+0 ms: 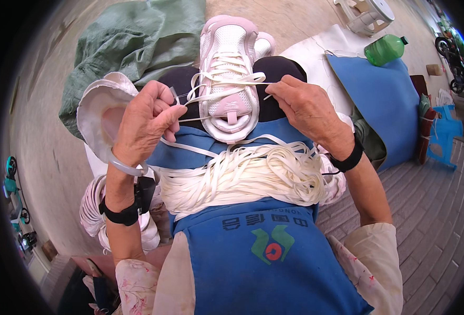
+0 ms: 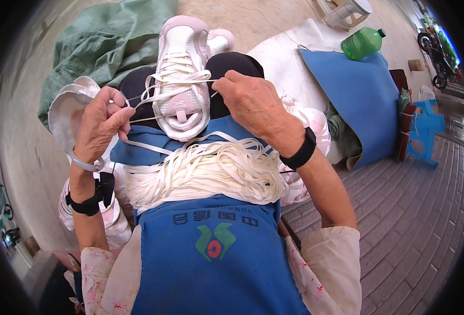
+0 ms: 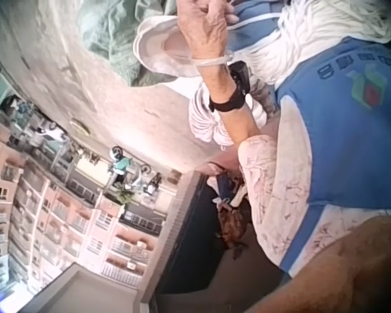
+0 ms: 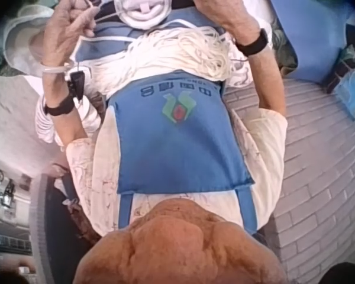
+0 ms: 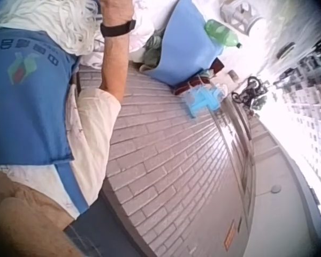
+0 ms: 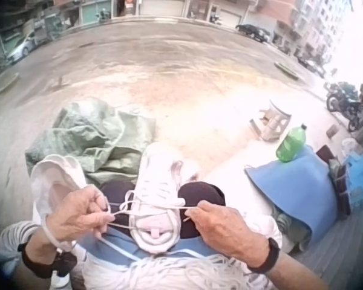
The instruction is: The recorder is threading and lacing white shoelaces into a pair of pink and white sneakers.
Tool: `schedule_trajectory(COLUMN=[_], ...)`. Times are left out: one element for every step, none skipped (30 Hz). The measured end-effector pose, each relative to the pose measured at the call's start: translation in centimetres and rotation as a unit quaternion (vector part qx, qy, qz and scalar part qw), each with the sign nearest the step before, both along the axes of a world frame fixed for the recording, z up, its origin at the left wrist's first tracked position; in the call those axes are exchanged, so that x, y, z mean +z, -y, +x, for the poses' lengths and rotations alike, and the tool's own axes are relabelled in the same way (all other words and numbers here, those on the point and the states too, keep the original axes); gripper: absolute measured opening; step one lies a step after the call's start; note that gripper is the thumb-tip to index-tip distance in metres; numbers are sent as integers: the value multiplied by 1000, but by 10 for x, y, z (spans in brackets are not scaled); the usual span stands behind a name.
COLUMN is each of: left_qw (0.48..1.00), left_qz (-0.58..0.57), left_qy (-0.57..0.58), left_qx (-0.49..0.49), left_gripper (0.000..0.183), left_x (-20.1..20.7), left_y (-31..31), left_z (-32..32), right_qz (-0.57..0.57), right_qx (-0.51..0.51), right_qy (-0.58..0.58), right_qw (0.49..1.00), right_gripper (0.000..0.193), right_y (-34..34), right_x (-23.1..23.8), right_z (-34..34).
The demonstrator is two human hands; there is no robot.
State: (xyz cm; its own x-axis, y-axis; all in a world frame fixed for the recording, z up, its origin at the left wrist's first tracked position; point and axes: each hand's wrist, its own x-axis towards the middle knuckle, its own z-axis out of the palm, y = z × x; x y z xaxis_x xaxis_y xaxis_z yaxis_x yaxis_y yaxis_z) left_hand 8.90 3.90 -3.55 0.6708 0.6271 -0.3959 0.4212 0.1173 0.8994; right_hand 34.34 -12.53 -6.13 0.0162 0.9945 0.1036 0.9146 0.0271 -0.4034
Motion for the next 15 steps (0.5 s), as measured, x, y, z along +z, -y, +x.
schedule_trajectory(left_qw=[999,999,995,989,986,986,983,980,982,982,979,973,974,974,969], left_qz=[-33,-33,-84,-135,-140,-139,-157,-175,-135,-134,-105,-76,-35,-35,32], left_qy=[-9,-9,-3,3,23,23,11,0,-41,-40,-69,-98,-117,-116,-141], left_qx=[-26,-25,-44,-63,-92,-92,-93,-94,-128,-127,-161,-195,-191,-192,-199], left_gripper=[19,19,19,19,15,15,14,13,12,12,12,12,12,12,12], left_x=[8,18,27,32,34,34,33,31,27,24,23,22,23,25,28], left_y=[-4,-6,-8,-10,-12,-10,-6,-4,-6,-4,-3,-1,5,8,10], left_z=[-3,-6,-10,-14,-18,-19,-20,-21,-22,-22,-20,-17,-14,-9,-4], right_qz=[-1,0,0,0,25,50,50,52,54,55,53,51,53,42,31], right_qx=[-2,-8,-15,-15,-22,-28,-28,-36,-45,-43,-53,-62,-60,-68,-76], right_qy=[0,-6,-11,-12,-37,-62,-62,-73,-85,-84,-90,-95,-95,-98,-102], right_qw=[1000,1000,1000,1000,999,996,996,995,994,994,993,992,992,992,991], right_gripper=[18,16,15,15,11,9,9,8,8,8,7,7,7,8,11], right_y=[0,-1,-1,-2,-3,-4,-5,-6,-7,-7,-8,-10,-12,-12,-12], right_x=[-1,-1,-1,-1,-3,-4,-5,-6,-7,-7,-8,-8,-10,-12,-13], right_z=[0,-1,-2,-3,-4,-5,-7,-9,-10,-12,-14,-15,-16,-16,-16])
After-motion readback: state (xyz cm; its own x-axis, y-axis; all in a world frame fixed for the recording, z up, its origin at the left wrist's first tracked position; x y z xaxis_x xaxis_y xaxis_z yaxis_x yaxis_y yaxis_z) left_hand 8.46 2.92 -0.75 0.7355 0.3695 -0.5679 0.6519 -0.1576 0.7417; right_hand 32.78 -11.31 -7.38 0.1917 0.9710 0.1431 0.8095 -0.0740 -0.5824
